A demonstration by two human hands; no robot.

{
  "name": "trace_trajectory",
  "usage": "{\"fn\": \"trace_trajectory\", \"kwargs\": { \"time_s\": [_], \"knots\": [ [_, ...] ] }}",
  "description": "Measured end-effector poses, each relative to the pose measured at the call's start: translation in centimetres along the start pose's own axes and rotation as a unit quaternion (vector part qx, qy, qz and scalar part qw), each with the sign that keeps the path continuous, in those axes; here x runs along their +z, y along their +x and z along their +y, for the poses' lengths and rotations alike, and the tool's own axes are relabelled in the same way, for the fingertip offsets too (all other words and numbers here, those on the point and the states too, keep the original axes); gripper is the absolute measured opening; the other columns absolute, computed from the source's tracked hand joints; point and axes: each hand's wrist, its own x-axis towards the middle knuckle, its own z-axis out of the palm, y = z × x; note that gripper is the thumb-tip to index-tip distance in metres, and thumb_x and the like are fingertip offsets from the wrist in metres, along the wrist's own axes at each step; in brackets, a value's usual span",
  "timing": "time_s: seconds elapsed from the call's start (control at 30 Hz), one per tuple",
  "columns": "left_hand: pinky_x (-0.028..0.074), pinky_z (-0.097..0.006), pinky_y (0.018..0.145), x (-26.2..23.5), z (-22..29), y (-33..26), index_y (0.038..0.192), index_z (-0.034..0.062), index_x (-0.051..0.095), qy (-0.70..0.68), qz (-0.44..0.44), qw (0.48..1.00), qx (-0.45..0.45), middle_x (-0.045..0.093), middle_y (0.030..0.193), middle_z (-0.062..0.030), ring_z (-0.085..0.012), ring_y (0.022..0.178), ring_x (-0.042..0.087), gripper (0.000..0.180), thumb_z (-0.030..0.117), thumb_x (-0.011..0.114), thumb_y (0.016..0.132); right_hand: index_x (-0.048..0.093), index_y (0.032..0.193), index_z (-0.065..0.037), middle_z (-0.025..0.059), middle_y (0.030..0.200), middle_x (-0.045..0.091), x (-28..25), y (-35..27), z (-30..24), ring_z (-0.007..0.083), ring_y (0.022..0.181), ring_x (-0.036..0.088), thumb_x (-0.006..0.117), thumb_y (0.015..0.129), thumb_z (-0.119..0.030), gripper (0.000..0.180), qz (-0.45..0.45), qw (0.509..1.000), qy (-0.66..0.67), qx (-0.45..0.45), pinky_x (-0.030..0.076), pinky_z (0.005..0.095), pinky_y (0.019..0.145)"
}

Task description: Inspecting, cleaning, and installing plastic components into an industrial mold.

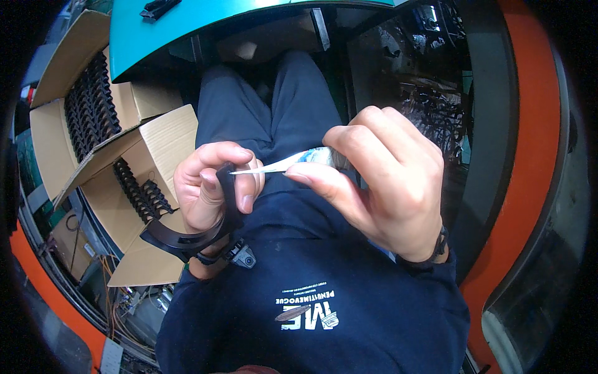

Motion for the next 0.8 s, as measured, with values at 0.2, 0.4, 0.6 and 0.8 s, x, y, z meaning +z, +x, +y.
{"fn": "trace_trajectory", "kwargs": {
  "time_s": [0.2,0.4,0.6,0.8],
  "knots": [
    [0.047,-0.020,0.056,-0.02,-0.05,0.03,0.109,-0.0037,0.063,0.007,-0.006,1.000,-0.001,0.064,0.071,-0.0079,-0.0124,0.060,0.062,0.041,0.033,0.061,0.091,0.061,0.081,0.003,0.0104,0.069,0.056,0.25,-0.06,-0.05,0.0213,0.062,0.057,0.075,0.073,-0.023,0.030,0.009,1.000,-0.002,0.006,0.043,0.0302,0.055],
    [0.047,-0.020,0.057,0.11,0.09,0.08,0.108,-0.0041,0.063,-0.004,-0.006,1.000,-0.012,0.064,0.071,-0.0080,-0.0120,0.060,0.062,0.041,0.033,0.061,0.091,0.060,0.079,0.003,0.0105,0.068,0.055,0.57,-0.12,0.20,0.0208,0.060,0.056,0.075,0.074,-0.022,0.030,0.028,0.999,0.020,0.005,0.042,0.0293,0.054],
    [0.047,-0.020,0.057,0.32,-0.11,-0.01,0.108,-0.0049,0.063,-0.003,-0.012,1.000,-0.024,0.064,0.071,-0.0079,-0.0116,0.060,0.061,0.042,0.034,0.061,0.091,0.059,0.079,0.003,0.0103,0.067,0.054,0.48,-0.19,0.07,0.0198,0.057,0.053,0.072,0.076,-0.021,0.027,0.049,0.996,0.061,0.038,0.039,0.0286,0.052],
    [0.048,-0.020,0.056,-0.11,-0.08,0.11,0.109,-0.0035,0.063,-0.014,-0.021,1.000,-0.017,0.063,0.070,-0.0073,-0.0118,0.060,0.062,0.041,0.033,0.061,0.091,0.059,0.077,0.003,0.0098,0.066,0.054,0.27,-0.28,0.54,0.0196,0.057,0.052,0.073,0.076,-0.021,0.027,0.008,0.999,0.040,0.010,0.039,0.0293,0.052]
  ]
}}
